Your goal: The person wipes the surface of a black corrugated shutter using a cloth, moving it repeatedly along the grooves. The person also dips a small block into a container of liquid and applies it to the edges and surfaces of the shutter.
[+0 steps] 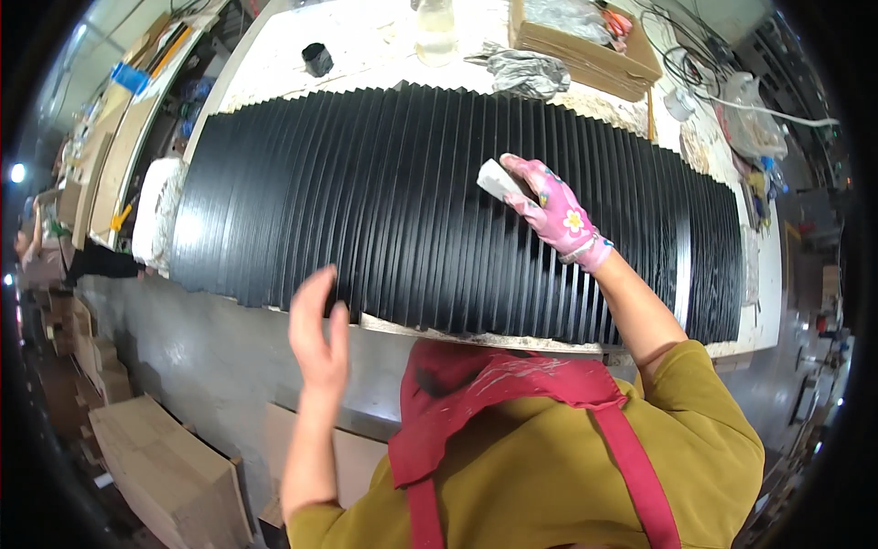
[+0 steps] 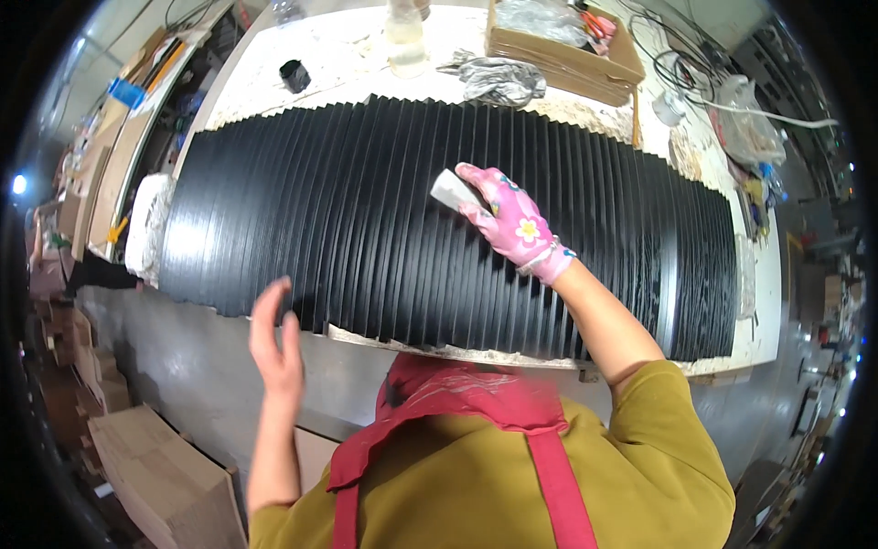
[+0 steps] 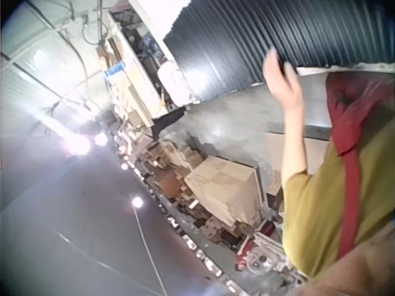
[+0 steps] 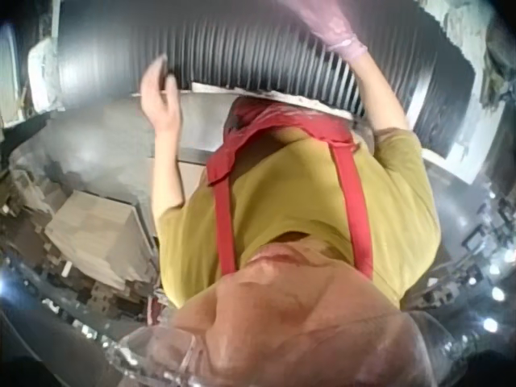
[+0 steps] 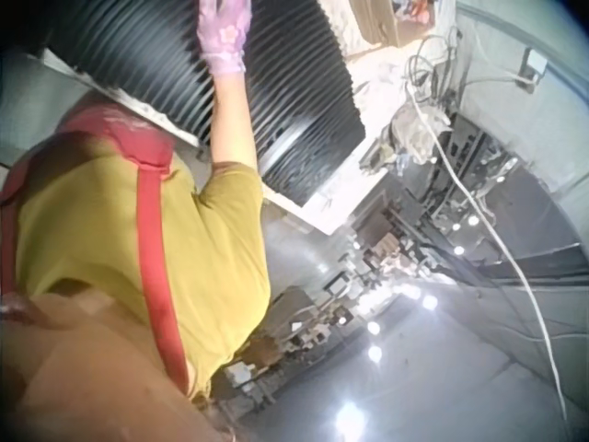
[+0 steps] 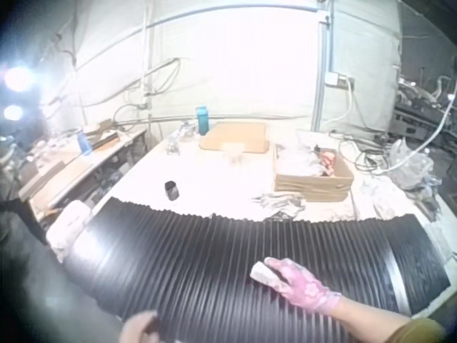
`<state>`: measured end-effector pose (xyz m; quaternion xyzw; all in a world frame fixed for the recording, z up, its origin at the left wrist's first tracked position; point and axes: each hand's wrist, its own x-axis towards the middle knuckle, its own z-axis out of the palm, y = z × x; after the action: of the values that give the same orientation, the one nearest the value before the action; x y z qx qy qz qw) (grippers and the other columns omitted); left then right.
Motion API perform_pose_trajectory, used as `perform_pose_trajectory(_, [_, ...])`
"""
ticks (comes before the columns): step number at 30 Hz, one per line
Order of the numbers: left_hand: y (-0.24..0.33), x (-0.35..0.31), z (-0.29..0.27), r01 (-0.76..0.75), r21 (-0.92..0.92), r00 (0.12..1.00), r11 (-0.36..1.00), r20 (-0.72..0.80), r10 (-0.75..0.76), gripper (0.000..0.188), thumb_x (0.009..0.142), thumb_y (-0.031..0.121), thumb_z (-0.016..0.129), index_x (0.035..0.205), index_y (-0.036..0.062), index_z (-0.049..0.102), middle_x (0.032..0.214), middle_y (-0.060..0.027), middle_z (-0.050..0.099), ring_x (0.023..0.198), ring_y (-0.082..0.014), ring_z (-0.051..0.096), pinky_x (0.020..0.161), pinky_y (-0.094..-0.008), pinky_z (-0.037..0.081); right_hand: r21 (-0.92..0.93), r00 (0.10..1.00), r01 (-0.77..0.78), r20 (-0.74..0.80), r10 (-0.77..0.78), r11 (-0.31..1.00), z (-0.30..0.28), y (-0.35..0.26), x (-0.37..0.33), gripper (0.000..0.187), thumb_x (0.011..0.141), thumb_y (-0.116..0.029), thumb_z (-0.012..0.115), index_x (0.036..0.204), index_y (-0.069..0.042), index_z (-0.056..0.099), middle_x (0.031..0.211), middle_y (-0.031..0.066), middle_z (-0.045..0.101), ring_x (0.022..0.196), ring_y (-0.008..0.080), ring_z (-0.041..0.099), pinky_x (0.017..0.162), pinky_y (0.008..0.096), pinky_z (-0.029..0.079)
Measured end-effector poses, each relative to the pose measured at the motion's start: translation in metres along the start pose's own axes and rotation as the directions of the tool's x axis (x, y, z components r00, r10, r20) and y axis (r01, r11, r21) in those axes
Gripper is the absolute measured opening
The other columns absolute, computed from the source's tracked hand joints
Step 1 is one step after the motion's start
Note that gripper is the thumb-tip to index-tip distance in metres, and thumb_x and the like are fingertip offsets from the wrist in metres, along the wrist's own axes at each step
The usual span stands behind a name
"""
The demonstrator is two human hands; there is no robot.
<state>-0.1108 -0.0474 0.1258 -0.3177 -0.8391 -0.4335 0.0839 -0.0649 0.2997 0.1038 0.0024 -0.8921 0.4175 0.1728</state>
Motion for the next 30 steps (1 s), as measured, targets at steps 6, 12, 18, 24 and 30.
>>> perform_pose_trajectory(6, [-0.054,0.208,0.041,-0.178,-0.067,0.959,0.982,0.212,0.189,0.028,0.094,0.013,0.046,0.117,0.0011,0.057,0.114,-0.0137,0.061,0.110,-0.0222,0.056,0.094,-0.0298,0.041,-0.105,0.997,-0.082,-0.001,0.083,0.991,-0.011,-0.017,-0.030,0.046,0.084,-0.022,0.061,0.124,0.000,0.049,0.112,0.0172,0.056,0.103,0.0339,0.055,0.090,0.0373,0.044])
perform_pose_trajectory(12, [-0.156,0.338,0.152,-0.275,-0.029,0.836,0.961,0.487,0.254,0.034,0.093,0.026,0.050,0.116,0.0027,0.059,0.111,-0.0135,0.063,0.106,-0.0238,0.059,0.092,-0.0305,0.042,-0.322,0.999,0.011,-0.040,-0.026,0.947,0.026,-0.038,0.034,0.043,0.086,-0.021,0.056,0.125,-0.006,0.048,0.110,0.0149,0.055,0.101,0.0339,0.054,0.089,0.0406,0.043])
perform_pose_trajectory(18, [-0.156,0.354,0.200,-0.167,-0.114,0.609,0.979,0.769,0.193,0.035,0.090,0.030,0.056,0.107,0.0003,0.064,0.100,-0.0139,0.067,0.094,-0.0217,0.062,0.087,-0.0308,0.044,-0.539,1.000,-0.006,0.010,0.014,0.843,0.070,-0.006,0.140,0.037,0.084,-0.016,0.056,0.120,-0.011,0.052,0.104,0.0108,0.056,0.100,0.0284,0.056,0.082,0.0415,0.042])
perform_pose_trajectory(24, [-0.160,0.361,0.203,-0.154,-0.179,0.559,0.972,0.795,0.235,0.033,0.089,0.028,0.058,0.106,0.0000,0.065,0.097,-0.0135,0.068,0.089,-0.0202,0.062,0.084,-0.0310,0.045,-0.666,0.989,0.146,0.119,-0.089,0.732,0.098,-0.031,0.117,0.025,0.078,-0.007,0.059,0.103,-0.009,0.056,0.088,0.0087,0.056,0.084,0.0265,0.058,0.072,0.0385,0.045])
perform_pose_trajectory(30, [-0.163,0.359,0.205,-0.121,-0.189,0.569,0.974,0.791,0.224,0.034,0.086,0.032,0.058,0.103,0.0037,0.067,0.096,-0.0157,0.068,0.090,-0.0278,0.063,0.084,-0.0341,0.046,-0.476,0.803,0.212,0.583,0.125,0.854,0.094,-0.116,0.064,0.036,0.080,-0.015,0.056,0.116,-0.014,0.056,0.092,0.0037,0.057,0.090,0.0205,0.059,0.072,0.0350,0.047])
